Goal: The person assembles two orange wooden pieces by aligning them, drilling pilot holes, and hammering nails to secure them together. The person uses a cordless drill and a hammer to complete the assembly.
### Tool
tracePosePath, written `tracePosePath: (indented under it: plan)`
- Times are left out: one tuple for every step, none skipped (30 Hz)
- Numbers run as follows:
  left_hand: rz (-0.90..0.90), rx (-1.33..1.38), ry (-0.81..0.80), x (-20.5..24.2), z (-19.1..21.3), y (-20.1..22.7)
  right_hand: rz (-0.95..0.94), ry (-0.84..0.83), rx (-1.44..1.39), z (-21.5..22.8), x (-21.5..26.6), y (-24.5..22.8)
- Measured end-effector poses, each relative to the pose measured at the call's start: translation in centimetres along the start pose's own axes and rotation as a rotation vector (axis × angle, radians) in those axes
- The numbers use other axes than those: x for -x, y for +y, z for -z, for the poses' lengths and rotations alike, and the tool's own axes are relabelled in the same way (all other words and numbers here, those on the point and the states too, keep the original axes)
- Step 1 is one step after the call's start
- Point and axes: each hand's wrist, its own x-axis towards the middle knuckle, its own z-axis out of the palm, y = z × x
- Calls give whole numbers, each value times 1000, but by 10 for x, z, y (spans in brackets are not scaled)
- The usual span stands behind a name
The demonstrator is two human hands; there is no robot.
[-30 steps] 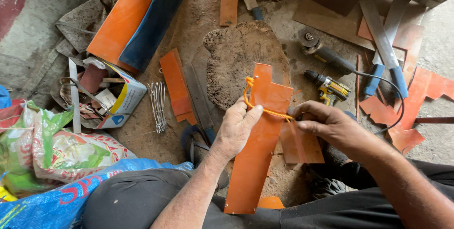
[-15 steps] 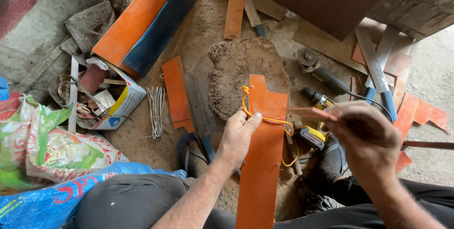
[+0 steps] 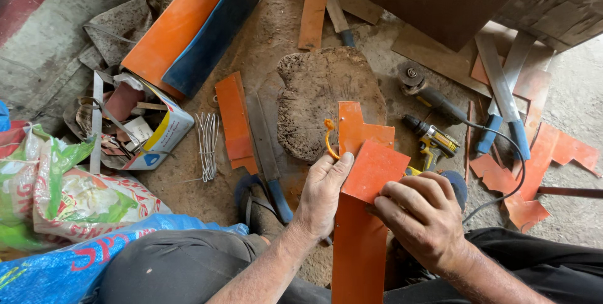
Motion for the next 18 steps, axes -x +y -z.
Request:
tracePosePath:
  plan:
    - [-4,25,0,1,0,0,-25,9,-3,-1,0,0]
    - [-5,10,6,2,0,0,-48,16,-8,-2,-1,-1]
    - [-7,-5,12,3,0,0,-71,23,-14,-3,-2,-1]
    - [-13,-21,16,2,0,1,-93,5,-50,-3,-4,-1]
    - [-10,-19,13,2,1,1,-115,-13,-85,-3,-6,-1]
    - [-5,-15,12,1,2,0,-139,-35,-120,-2,-8,-1]
    - [0,-10,10,1,4,-1,-185,21,-78,-1,-9,-2]
    - [-12,-44,4,1,5,-2,-230,77,-33,0,-11,-2]
    - [-24,-79,-3,1,6,-4,-276,133,12,1,-13,-2]
    - [-33,-116,-15,0,7,-5,-295,121,24,3,-14,-2]
    - [-46,-139,-15,-1,7,-6,-314,110,37,6,-16,1]
    - [-66,-160,-8,-1,7,-8,-325,96,43,8,-17,3]
    - [-86,-181,-1,0,7,-10,-380,46,-32,8,-18,6]
    - [-68,-166,14,-1,8,-10,-443,1,-104,8,-18,10]
    - [-51,-151,29,-2,8,-11,-505,-44,-176,7,-17,14]
    - [-35,-135,44,-2,7,-12,-567,-89,-178,6,-14,17]
    - [-34,-108,46,-2,7,-13,-629,-133,-180,5,-10,21]
    - [-37,-81,52,-3,7,-13,-686,-180,-184,2,-7,26]
